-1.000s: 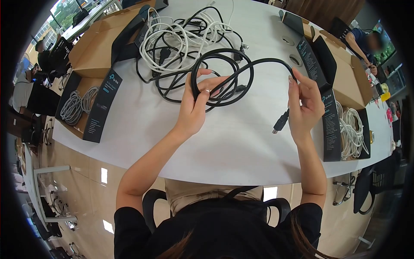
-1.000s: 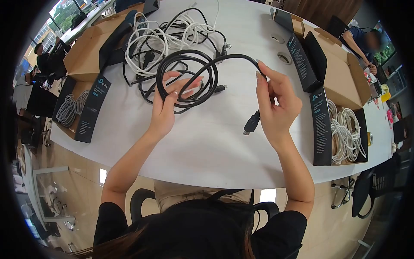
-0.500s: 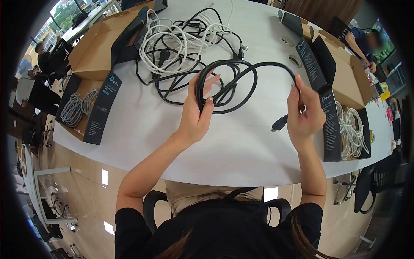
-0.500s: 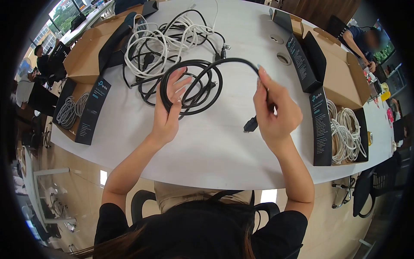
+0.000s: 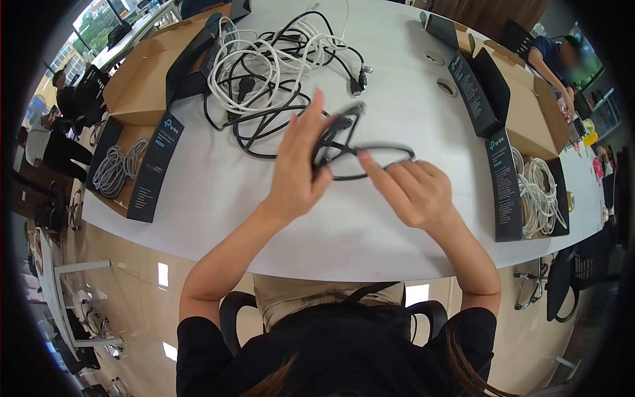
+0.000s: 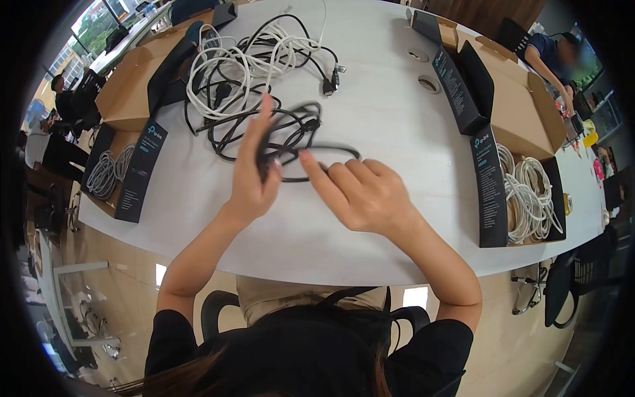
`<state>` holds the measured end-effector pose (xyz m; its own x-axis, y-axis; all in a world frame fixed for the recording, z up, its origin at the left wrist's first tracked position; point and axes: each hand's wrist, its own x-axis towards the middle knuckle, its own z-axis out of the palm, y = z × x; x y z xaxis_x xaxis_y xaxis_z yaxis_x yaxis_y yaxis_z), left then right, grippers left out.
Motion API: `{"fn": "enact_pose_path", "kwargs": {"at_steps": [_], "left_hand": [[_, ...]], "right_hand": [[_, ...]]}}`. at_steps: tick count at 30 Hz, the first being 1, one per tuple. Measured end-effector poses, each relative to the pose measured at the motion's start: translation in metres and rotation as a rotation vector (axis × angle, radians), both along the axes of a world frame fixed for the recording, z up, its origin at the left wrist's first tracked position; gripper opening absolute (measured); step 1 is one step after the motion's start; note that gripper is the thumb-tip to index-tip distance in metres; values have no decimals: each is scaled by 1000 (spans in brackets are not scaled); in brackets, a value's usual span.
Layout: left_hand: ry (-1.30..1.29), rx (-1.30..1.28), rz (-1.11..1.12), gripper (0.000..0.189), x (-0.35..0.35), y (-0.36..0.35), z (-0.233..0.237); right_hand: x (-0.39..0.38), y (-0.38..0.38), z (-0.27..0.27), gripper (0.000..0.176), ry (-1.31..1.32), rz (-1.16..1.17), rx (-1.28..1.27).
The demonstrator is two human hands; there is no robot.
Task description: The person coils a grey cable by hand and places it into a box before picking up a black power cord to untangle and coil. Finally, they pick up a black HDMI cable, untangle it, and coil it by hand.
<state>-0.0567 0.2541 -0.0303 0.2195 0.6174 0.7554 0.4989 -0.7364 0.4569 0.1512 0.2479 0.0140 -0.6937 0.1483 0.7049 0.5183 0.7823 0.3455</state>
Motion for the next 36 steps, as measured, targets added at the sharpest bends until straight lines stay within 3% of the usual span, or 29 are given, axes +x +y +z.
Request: {"fn": "enact_pose_path", "kwargs": {"at_steps": [2, 3, 4, 6, 9, 13, 15, 18, 22, 26, 30, 31, 34, 35, 36], "left_hand": [[164, 70, 0, 63, 12, -8, 4], [55, 85, -53, 65, 18, -5, 0], [127, 124, 20, 65, 19, -7, -1], [273, 197, 169, 67, 19, -13, 1], [351, 136, 182, 67, 24, -16, 0], [349, 199, 253, 59, 26, -15, -1], [316, 219, 292, 51, 25, -15, 1], [152, 416, 248, 56, 20, -5, 0], [28, 206, 100, 54, 11, -6, 5], [-6, 226, 66, 61, 7, 2, 1], [-15, 121, 85, 50, 4, 7, -2], [19, 78, 155, 37, 4, 3, -1], [-175, -386, -45, 27, 5, -7, -13], [-171, -165, -72, 23, 9, -1, -18], [-266, -259, -122, 22, 10, -1, -17]], "right_hand": [[-5, -7, -11, 34, 75, -37, -144], [-8, -11, -12, 33, 112, -51, -235], [-9, -14, -14, 31, 149, -63, -327], [-11, -12, -19, 37, 251, -65, -461], [-16, -6, -22, 52, 380, -92, -688], [-26, -2, -32, 53, 629, 5, -824], [-23, -1, -34, 45, 656, 94, -811], [-23, -3, -35, 35, 722, 143, -865], [-25, 0, -40, 27, 797, 214, -818], [-29, 2, -44, 21, 811, 260, -715], [-30, 2, -47, 23, 869, 288, -784], [-31, 3, -50, 25, 841, 279, -745], [-32, 7, -53, 33, 750, 221, -658], [-32, 7, -50, 36, 704, 177, -657], [-31, 4, -46, 39, 645, 132, -668]]}}
